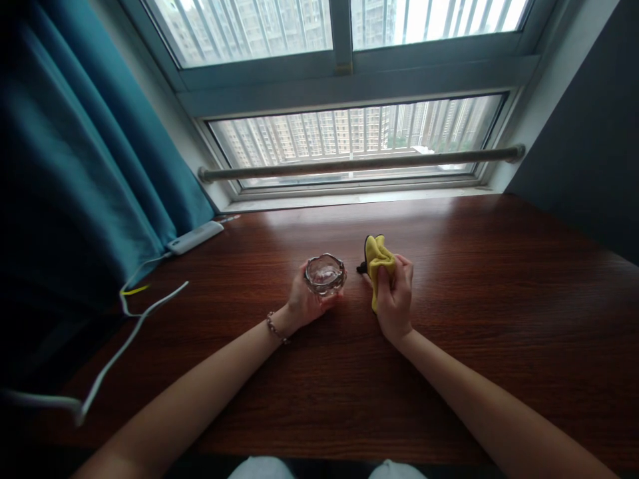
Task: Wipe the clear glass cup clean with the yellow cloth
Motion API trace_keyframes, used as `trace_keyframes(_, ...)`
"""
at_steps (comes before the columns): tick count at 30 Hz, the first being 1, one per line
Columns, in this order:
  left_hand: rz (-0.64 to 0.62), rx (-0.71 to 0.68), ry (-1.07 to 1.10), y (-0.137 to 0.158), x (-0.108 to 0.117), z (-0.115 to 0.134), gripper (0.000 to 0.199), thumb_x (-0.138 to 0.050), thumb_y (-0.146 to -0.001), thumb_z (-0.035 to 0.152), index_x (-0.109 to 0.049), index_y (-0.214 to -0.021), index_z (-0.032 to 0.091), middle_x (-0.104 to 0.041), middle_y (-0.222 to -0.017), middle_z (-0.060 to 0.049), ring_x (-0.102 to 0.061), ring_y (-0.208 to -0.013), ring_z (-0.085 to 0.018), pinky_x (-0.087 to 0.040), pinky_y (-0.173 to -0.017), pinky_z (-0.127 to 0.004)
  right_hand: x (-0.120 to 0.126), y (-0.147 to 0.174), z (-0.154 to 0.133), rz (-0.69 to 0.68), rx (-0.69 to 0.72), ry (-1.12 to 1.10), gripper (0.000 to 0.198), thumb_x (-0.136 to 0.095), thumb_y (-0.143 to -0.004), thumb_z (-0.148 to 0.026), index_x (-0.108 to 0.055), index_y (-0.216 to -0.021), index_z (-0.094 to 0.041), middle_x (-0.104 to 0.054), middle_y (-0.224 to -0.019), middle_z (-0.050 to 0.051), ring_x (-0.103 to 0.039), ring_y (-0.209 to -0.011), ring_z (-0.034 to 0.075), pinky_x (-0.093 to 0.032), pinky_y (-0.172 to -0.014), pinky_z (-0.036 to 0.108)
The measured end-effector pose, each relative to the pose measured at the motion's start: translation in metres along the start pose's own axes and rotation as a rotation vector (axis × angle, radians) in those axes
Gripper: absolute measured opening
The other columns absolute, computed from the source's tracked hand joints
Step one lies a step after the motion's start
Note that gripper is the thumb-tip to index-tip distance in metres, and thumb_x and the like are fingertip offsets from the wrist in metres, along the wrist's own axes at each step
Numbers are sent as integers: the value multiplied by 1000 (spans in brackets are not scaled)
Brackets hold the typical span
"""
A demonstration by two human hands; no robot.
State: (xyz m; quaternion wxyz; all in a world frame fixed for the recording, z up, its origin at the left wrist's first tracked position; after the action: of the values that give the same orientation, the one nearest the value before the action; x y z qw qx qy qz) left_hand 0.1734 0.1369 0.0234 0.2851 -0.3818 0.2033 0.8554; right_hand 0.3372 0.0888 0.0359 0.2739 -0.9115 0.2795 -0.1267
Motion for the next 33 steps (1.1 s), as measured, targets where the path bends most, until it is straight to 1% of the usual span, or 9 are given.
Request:
trace_keyframes(5,-167,175,-103,-2,-3,-4,60,-26,-82,54,-54,-106,7,-63,-80,-16,-59,-60,-23,-37,-43,-24,-4,3,5,-389,228,169,34,-36,-89,-32,-50,-117,-18,-47,-104,10,-44,-98,21,-38,-87,37)
trace_keyframes(12,-70,150,-54,-7,5,-6,50,-29,-84,51,-58,-91,11,-62,-72,-8,-56,-54,-17,-42,-45,-27,-3,5,-3,-564,415,337,42,-39,-87,-40,-48,-118,-14,-51,-113,11,-39,-109,25,-29,-97,40)
trace_keyframes(17,-52,140,-102,-5,1,-10,47,-34,-83,52,-59,-83,12,-60,-65,-6,-54,-50,-15,-42,-45,-26,-4,4,-11,-721,419,376,35,-32,-89,-38,-60,-89,-17,-58,-88,8,-45,-97,23,-27,-94,41)
trace_keyframes(19,-48,142,-160,-3,0,-12,47,-37,-81,53,-58,-77,12,-60,-64,-5,-53,-49,-15,-41,-45,-26,-4,2,-12,-766,383,330,42,-25,-90,-37,-58,-72,-18,-55,-75,6,-47,-85,21,-32,-87,39)
trace_keyframes(22,-35,135,-263,-2,0,-14,52,-36,-78,59,-58,-77,12,-58,-60,-5,-51,-44,-14,-39,-42,-25,-4,-1,-10,-823,313,154,53,-16,-92,-39,-57,-66,-18,-52,-67,5,-48,-73,18,-36,-80,36)
trace_keyframes(25,-5,114,-304,-2,1,-15,56,-33,-77,62,-58,-80,12,-56,-58,-5,-49,-42,-13,-37,-38,-24,-4,-3,-9,-865,276,-17,55,-13,-92,-39,-60,-72,-18,-57,-74,4,-51,-77,18,-34,-85,36)
trace_keyframes(27,-3,113,-272,-3,0,-15,55,-33,-78,61,-57,-80,12,-56,-58,-4,-48,-42,-13,-36,-37,-23,-5,-3,-9,-881,307,-26,49,-16,-93,-37,-61,-82,-19,-59,-86,5,-52,-88,19,-31,-91,37)
trace_keyframes(30,-27,127,-215,-3,-2,-13,51,-34,-78,59,-55,-75,13,-54,-57,-3,-45,-42,-11,-34,-34,-21,-5,-1,-11,-908,412,128,36,-26,-92,-34,-57,-100,-18,-56,-105,8,-48,-102,21,-26,-98,39)
trace_keyframes(33,2,125,-217,-4,-3,-13,50,-35,-78,59,-53,-72,14,-51,-53,-1,-43,-38,-10,-30,-31,-19,-6,2,-14,-882,492,334,35,-34,-89,-38,-51,-110,-15,-53,-114,11,-45,-108,24,-24,-101,41)
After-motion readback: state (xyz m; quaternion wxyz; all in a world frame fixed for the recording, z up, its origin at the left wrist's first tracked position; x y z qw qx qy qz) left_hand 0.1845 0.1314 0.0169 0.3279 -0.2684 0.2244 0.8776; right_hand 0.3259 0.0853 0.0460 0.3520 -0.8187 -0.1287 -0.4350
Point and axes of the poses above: each hand's wrist, its own y-axis away from the middle knuckle, its own x-axis out of the back of the hand, z = x × y, the point moved 1 cm from there along -y, towards the middle knuckle
